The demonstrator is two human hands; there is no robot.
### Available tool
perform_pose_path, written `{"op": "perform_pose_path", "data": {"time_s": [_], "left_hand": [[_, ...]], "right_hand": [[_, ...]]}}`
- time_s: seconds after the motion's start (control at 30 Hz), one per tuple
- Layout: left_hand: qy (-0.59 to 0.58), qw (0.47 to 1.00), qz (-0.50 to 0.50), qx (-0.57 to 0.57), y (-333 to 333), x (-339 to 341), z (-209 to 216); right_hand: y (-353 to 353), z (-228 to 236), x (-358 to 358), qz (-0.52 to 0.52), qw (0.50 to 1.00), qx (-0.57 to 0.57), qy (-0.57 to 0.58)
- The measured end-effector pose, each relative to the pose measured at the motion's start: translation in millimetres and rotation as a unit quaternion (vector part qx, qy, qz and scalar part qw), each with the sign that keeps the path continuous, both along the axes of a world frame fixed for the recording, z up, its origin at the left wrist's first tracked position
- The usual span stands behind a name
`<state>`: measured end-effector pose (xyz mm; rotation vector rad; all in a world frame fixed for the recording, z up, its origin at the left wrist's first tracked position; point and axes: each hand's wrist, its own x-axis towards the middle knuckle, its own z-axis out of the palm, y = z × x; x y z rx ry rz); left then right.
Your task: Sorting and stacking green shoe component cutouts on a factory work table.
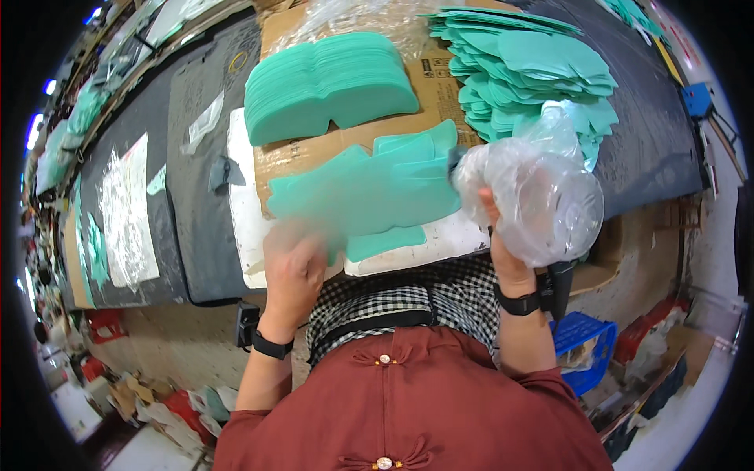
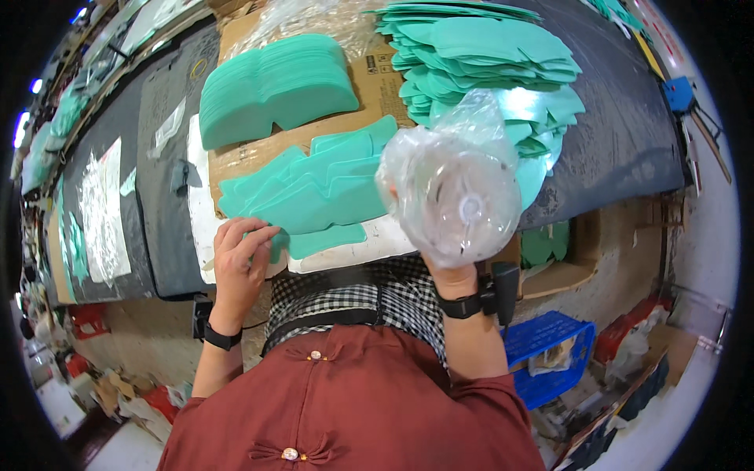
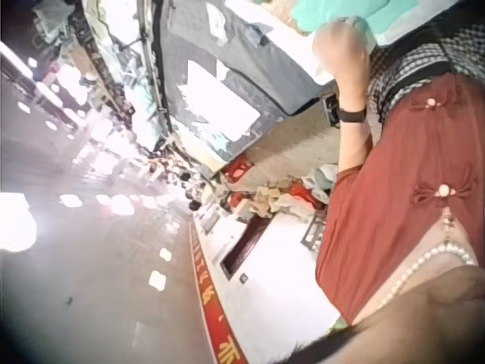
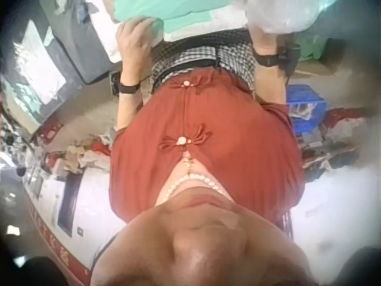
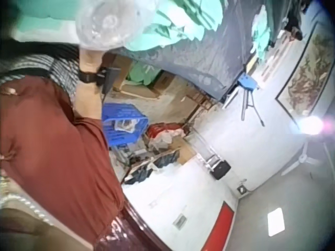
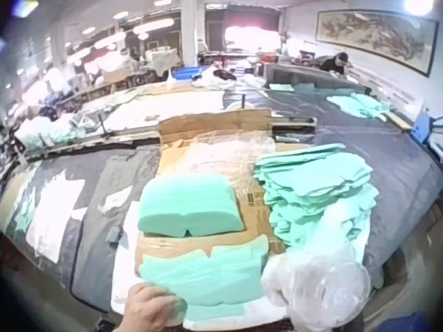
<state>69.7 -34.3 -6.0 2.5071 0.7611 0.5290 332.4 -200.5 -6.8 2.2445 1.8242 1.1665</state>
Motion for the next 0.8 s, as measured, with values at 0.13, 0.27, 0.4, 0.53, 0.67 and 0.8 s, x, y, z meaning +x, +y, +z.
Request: {"op": "perform_pose_path", "data": {"time_s": [0.13, 0.27, 0.4, 0.53, 0.67, 0.8], "left_hand": [[-0.019, 0.999, 0.038, -0.022, -3.1, 2.6, -3.0], [-0.022, 0.999, 0.045, -0.020, -1.4, 0.9, 1.1], [-0.039, 0.998, 0.042, -0.024, 0.6, -7.8, -1.8], [-0.070, 0.996, 0.022, -0.054, 7.6, -22.6, -7.6], [-0.175, 0.957, 0.113, -0.200, 8.4, -44.2, 1.6], [-0.221, 0.933, 0.196, -0.208, 14.6, -68.7, -10.0]], "right_hand": [[-9.1, -12.5, 9.3, 0.088, 0.904, 0.212, 0.360], [-8.5, -5.6, -9.3, 0.043, 0.775, 0.288, 0.561], [-8.7, 2.3, -35.2, 0.049, 0.703, 0.282, 0.651], [2.3, 11.9, -73.3, 0.056, 0.665, 0.197, 0.718], [29.8, 44.8, -102.4, 0.184, 0.866, -0.043, 0.462], [58.8, 3.4, -129.0, 0.346, 0.654, 0.015, 0.672]]}}
